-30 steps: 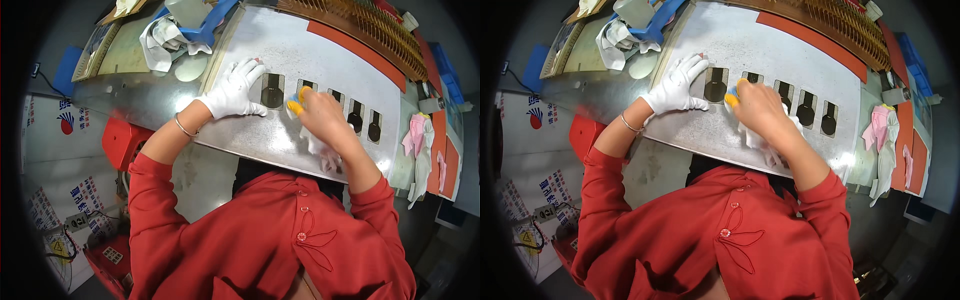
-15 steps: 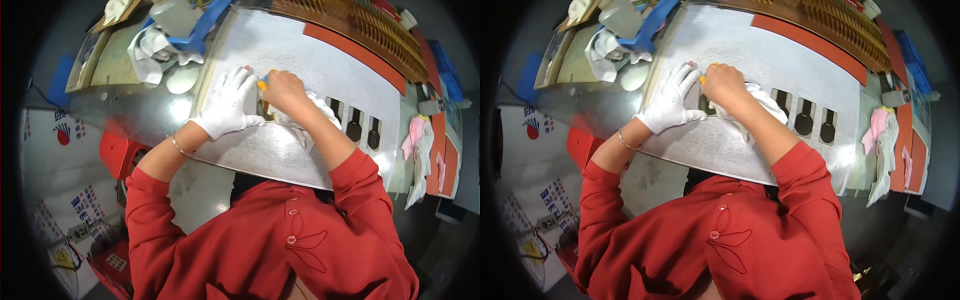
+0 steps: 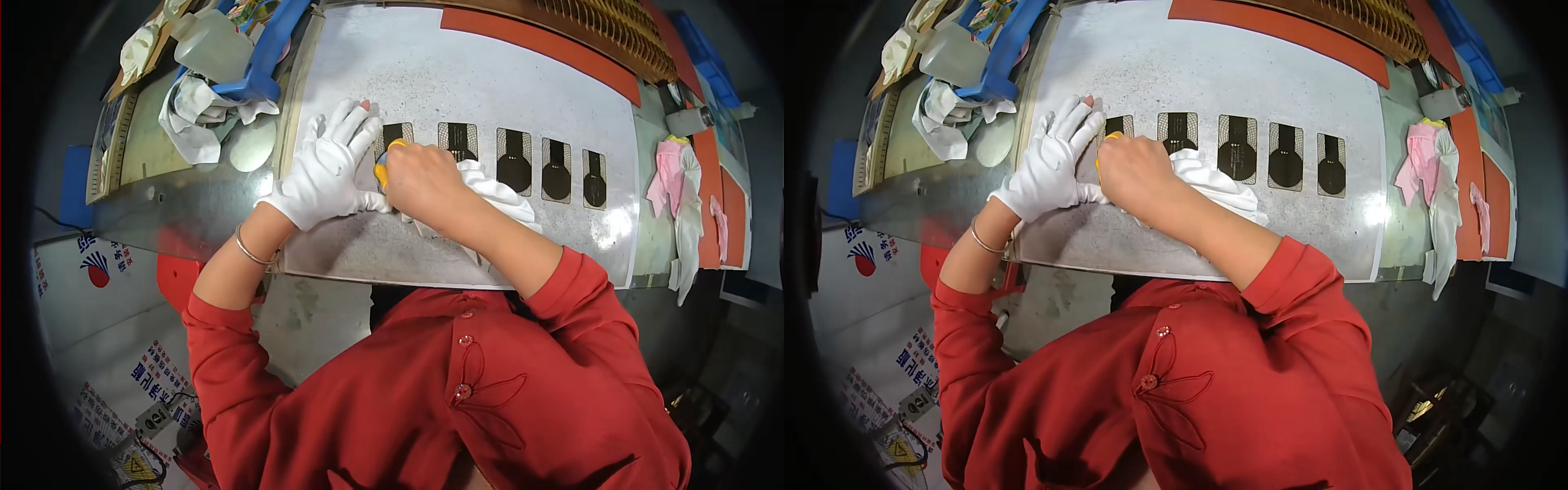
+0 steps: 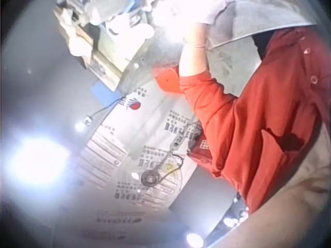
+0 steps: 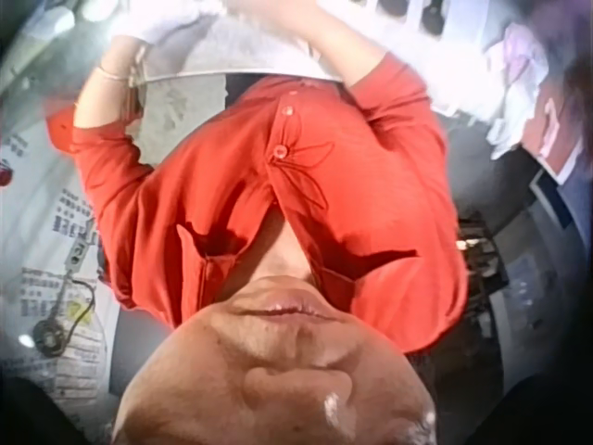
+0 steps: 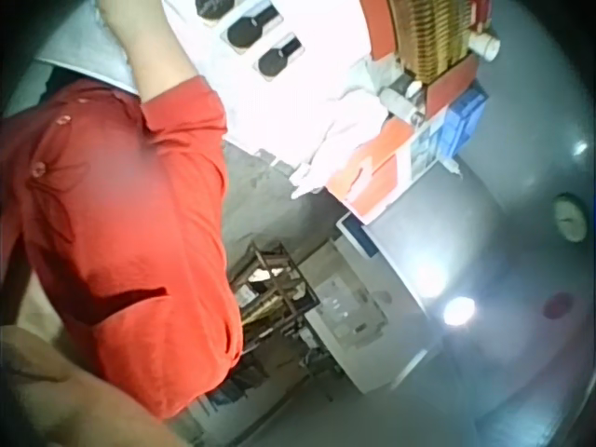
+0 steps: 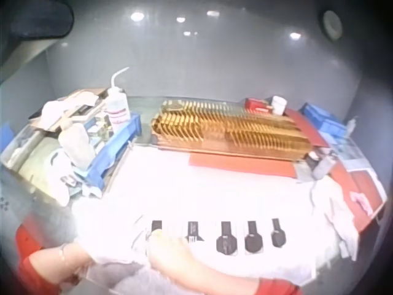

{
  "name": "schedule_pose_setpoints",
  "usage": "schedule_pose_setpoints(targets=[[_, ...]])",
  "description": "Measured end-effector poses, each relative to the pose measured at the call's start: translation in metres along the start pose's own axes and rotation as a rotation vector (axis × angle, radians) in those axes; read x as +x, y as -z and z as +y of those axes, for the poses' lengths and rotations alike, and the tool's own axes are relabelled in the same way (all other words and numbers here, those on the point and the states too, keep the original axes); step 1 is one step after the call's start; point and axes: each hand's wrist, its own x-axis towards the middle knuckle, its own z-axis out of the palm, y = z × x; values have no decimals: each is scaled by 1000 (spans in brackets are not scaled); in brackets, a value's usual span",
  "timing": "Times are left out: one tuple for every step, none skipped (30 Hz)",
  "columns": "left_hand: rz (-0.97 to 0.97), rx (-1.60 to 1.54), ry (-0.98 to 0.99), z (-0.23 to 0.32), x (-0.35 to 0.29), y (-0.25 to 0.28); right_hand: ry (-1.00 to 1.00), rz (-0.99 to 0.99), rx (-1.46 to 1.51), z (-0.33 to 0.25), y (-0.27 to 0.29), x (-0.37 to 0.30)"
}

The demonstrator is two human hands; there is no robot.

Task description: The person cleans small, dark, bottle-shaped metal parts arranged in a metal tray. Using a white cloth and a yellow sponge, they wipe each part individually, occasionally applying liquid from a squeeze bottle. The person moves the cleaned parts to a stack of similar items on the table.

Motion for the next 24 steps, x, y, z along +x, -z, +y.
schedule_pose_setpoints(targets=[[-29,-4,6,1,0,1,-1,-14,3,-2,0,-4],[-58,-5,13,1,0,4,-7,-46,11,-4,1,-6],[-87,-7,20,2,1,6,-5,-51,17,-6,1,-11],[-110,-12,3,-1,0,5,-3,-55,23,-7,-1,-16],[-129,-15,-11,-2,2,7,-7,-50,26,-8,-1,-21],[-148,-18,-28,-1,4,10,1,-68,22,-8,-2,-28],[-167,-21,-48,-1,6,12,42,-103,58,-7,-5,-36],[-162,-34,-112,-5,8,15,85,-126,89,-6,-5,-45],[-206,-89,-104,-8,11,20,122,-142,113,-4,-1,-54],[-251,-142,-100,-9,14,27,139,-199,157,-2,8,-68],[-295,-190,-96,-12,17,32,159,-253,199,2,18,-82],[-273,-305,14,-5,21,38,106,-434,232,4,46,-95],[-238,-433,185,9,30,44,76,-398,469,24,62,-112],[-141,-485,202,28,44,43,59,-363,712,45,74,-135],[-47,-542,228,48,56,38,-65,-322,816,67,91,-156],[83,-518,82,71,70,24,-179,-285,918,89,110,-180],[218,-490,-62,96,86,11,-179,-91,947,111,116,-206],[75,-482,-76,133,103,17,-225,44,965,129,127,-228],[-67,-471,-84,170,120,24,-427,108,1187,143,137,-249],[-17,-416,-150,195,137,14,-390,272,1220,169,128,-266],[29,-364,-210,212,151,0,-468,332,1201,181,131,-277],[-14,-296,-191,225,163,-9,-543,387,1181,193,134,-285],[-55,-231,-170,235,172,-17,-616,440,1155,205,137,-292],[-11,-179,-168,239,176,-25,-600,470,1166,217,137,-299]])
